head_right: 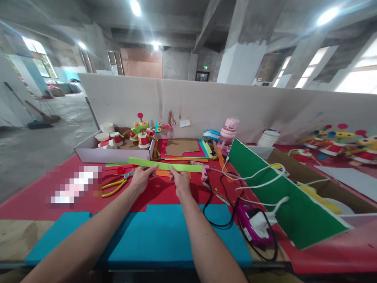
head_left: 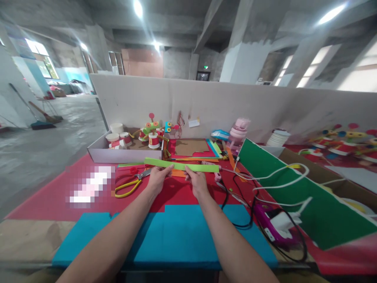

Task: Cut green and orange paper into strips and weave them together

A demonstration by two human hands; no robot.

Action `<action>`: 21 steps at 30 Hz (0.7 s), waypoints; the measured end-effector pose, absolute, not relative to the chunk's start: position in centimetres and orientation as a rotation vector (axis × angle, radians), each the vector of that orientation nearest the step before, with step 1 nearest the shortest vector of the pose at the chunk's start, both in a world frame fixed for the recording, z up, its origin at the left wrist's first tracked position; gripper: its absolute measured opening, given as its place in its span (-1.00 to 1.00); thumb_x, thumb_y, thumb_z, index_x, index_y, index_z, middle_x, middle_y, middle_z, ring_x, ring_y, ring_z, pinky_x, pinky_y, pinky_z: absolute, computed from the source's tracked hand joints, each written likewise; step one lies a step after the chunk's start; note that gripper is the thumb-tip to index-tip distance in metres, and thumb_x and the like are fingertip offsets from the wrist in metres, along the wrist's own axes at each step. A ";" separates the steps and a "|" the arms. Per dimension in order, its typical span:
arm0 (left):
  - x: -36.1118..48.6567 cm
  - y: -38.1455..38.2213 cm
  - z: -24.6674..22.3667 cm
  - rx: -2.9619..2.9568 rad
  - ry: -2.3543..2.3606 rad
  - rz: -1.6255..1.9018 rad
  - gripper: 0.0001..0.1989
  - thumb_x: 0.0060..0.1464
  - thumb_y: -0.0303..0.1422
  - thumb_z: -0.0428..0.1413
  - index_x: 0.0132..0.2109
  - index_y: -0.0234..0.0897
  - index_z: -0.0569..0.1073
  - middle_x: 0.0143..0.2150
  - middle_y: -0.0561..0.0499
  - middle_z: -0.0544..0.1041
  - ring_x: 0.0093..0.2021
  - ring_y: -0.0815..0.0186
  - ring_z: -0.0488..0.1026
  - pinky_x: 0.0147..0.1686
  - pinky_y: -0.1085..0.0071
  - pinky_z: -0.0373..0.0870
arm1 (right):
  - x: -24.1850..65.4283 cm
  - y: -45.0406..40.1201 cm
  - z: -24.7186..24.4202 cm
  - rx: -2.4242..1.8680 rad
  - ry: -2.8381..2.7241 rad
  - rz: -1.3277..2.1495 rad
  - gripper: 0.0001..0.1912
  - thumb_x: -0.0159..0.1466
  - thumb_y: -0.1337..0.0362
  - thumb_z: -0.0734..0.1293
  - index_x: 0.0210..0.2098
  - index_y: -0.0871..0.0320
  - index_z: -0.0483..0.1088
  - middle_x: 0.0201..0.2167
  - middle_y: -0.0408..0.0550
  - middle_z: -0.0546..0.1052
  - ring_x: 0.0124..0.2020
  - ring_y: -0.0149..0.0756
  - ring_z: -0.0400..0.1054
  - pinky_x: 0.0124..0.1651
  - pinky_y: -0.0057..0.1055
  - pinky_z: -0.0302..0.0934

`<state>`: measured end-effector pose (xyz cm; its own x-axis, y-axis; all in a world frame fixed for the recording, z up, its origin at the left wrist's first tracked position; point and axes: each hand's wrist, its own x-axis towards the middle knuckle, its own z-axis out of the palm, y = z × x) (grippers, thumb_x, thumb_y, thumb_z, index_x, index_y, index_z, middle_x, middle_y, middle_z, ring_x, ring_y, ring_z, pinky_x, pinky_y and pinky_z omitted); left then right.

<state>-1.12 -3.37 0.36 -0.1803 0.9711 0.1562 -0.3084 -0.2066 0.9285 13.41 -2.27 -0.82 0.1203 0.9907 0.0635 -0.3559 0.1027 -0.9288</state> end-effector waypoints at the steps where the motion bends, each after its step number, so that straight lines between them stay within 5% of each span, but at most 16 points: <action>1: -1.1 -3.3 0.4 0.997 0.979 1.594 -0.65 -0.30 -0.21 0.36 -0.59 -0.35 0.41 -0.67 0.08 0.38 -0.63 0.46 0.26 -0.56 0.49 0.21 | 13.5 -2.3 -0.8 -0.927 -0.899 1.228 -0.67 -0.11 0.07 0.52 -0.61 0.23 0.46 -0.71 -0.15 0.43 -0.70 -0.49 0.19 -0.61 -0.50 0.11; 12: -3.3 -2.6 1.0 0.885 0.946 1.706 -0.66 -0.34 -0.21 0.37 -0.53 -0.33 0.41 -0.67 0.13 0.36 -0.65 0.51 0.23 -0.60 0.52 0.16 | 15.9 -1.1 -0.5 -1.011 -0.737 1.214 -0.63 -0.22 0.08 0.56 -0.64 0.23 0.43 -0.72 -0.15 0.42 -0.72 -0.49 0.17 -0.66 -0.49 0.11; 21: -1.4 -3.2 0.4 0.936 0.910 1.652 -0.67 -0.24 -0.19 0.33 -0.51 -0.33 0.41 -0.64 0.13 0.36 -0.61 0.49 0.25 -0.55 0.50 0.18 | 13.3 -2.3 -0.7 -0.834 -1.026 1.306 -0.57 -0.01 -0.08 0.43 -0.54 0.22 0.47 -0.63 -0.11 0.47 -0.59 -0.40 0.32 -0.40 -0.43 0.30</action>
